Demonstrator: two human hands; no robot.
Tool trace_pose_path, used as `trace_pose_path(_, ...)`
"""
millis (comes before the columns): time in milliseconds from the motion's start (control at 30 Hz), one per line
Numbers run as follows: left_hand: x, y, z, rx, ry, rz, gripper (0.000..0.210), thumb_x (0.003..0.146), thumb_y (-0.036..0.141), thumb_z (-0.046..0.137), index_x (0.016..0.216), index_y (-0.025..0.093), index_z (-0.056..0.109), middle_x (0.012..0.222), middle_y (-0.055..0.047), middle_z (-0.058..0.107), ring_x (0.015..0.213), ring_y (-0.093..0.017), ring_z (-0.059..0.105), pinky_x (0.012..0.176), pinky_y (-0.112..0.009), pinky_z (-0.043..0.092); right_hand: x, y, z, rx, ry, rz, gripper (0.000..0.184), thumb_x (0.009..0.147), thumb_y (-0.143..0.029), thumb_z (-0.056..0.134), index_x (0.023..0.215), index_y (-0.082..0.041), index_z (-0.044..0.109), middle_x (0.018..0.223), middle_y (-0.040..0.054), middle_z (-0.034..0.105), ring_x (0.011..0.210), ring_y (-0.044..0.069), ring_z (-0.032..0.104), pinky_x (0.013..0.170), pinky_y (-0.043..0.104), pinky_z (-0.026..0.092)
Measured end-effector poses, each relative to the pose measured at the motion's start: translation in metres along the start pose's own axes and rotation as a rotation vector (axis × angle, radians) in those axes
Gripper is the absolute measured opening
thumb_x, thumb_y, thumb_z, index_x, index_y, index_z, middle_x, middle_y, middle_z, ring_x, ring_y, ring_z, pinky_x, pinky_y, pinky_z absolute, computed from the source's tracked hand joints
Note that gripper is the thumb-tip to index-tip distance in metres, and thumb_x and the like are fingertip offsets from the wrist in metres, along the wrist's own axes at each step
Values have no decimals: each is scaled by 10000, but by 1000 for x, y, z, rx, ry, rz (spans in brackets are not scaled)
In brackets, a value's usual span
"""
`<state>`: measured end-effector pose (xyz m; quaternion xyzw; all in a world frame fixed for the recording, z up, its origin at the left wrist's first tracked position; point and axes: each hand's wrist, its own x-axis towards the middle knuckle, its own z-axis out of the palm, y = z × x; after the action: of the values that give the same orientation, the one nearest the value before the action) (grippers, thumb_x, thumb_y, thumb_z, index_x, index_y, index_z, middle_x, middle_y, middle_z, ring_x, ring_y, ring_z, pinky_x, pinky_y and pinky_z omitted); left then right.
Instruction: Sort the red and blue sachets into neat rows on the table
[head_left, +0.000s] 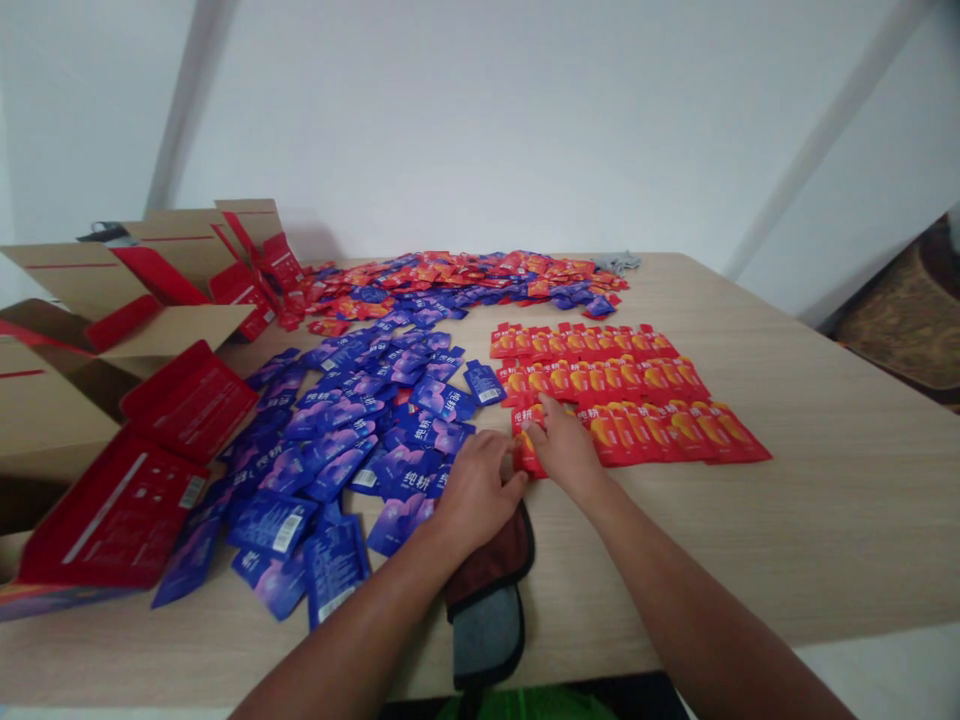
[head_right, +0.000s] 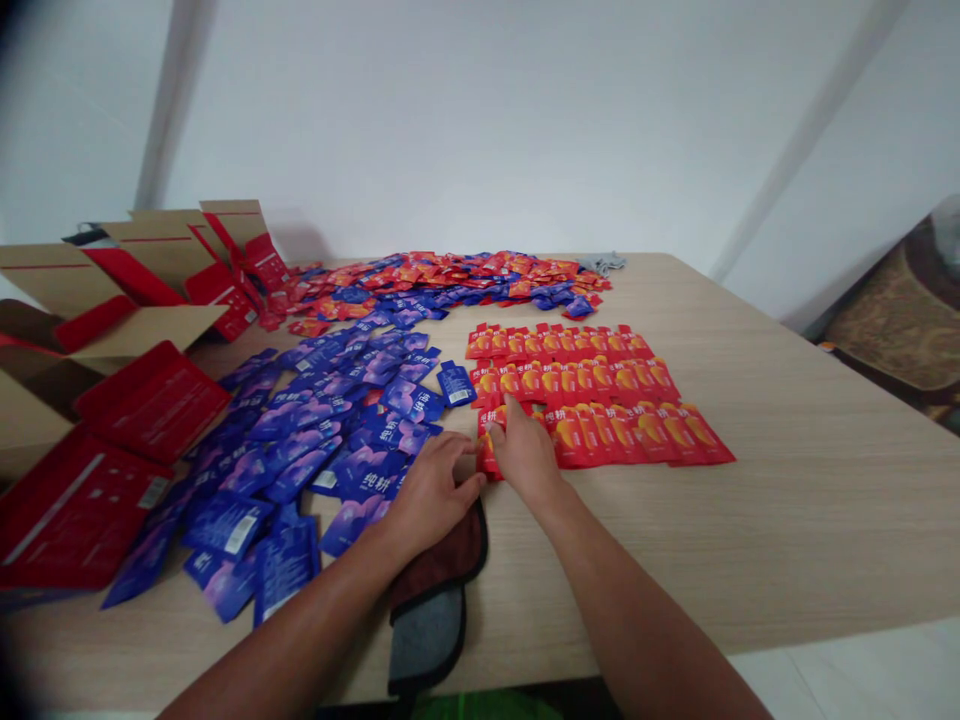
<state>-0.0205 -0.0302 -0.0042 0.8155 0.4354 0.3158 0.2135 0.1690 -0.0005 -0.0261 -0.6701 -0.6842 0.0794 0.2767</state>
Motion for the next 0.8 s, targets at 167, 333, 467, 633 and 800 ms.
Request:
trace_pose_path(167, -1, 0, 2, 123, -80, -6, 202, 815, 237, 783, 991, 213, 686, 1070, -103, 694, 1029, -294, 634, 933, -450, 492, -3, -27, -10, -189, -78, 68, 428, 1022, -358, 587, 1396, -156, 640, 1059, 203, 780, 971, 356, 763, 893, 477, 571)
trace_pose_path(333, 1, -3, 6, 156, -74, -18, 155, 802, 179, 749, 934, 210, 675, 1053, -114, 710, 994, -288, 648, 925, -446, 491, -8, -27, -7, -175, -10, -203, 403, 1024, -264, 564, 1406, -172, 654, 1397, 214, 672, 1292, 362, 631, 1095, 527, 498)
trace_pose_path(467, 3, -3, 6, 150, -90, -19, 108, 778, 105, 685, 827, 199, 665, 974, -117, 720, 967, -279, 660, 937, -438, 504, -14, -16, 7, -128, -119, -351, 457, 1082, -231, 443, 1499, -126, 595, 1636, 206, 494, 1553, 343, 408, 1263, 575, 322)
trace_pose_path(633, 3, 1, 3, 140, -86, 11, 117, 768, 92, 648, 737, 201, 617, 907, -90, 706, 898, -245, 653, 897, -403, 515, -20, -11, 13, -227, -189, -336, 533, 1115, -315, 365, 1579, -102, 517, 1698, 178, 407, 1612, 334, 308, 1298, 560, 263)
trace_pose_path(800, 1, 4, 1, 212, -44, 6, 139, 733, 77, 617, 704, 202, 564, 843, -72, 655, 851, -222, 621, 841, -364, 510, -21, -12, 13, -288, -223, -319, 588, 1124, -377, 323, 1628, -106, 454, 1729, 147, 352, 1623, 316, 284, 1316, 527, 227)
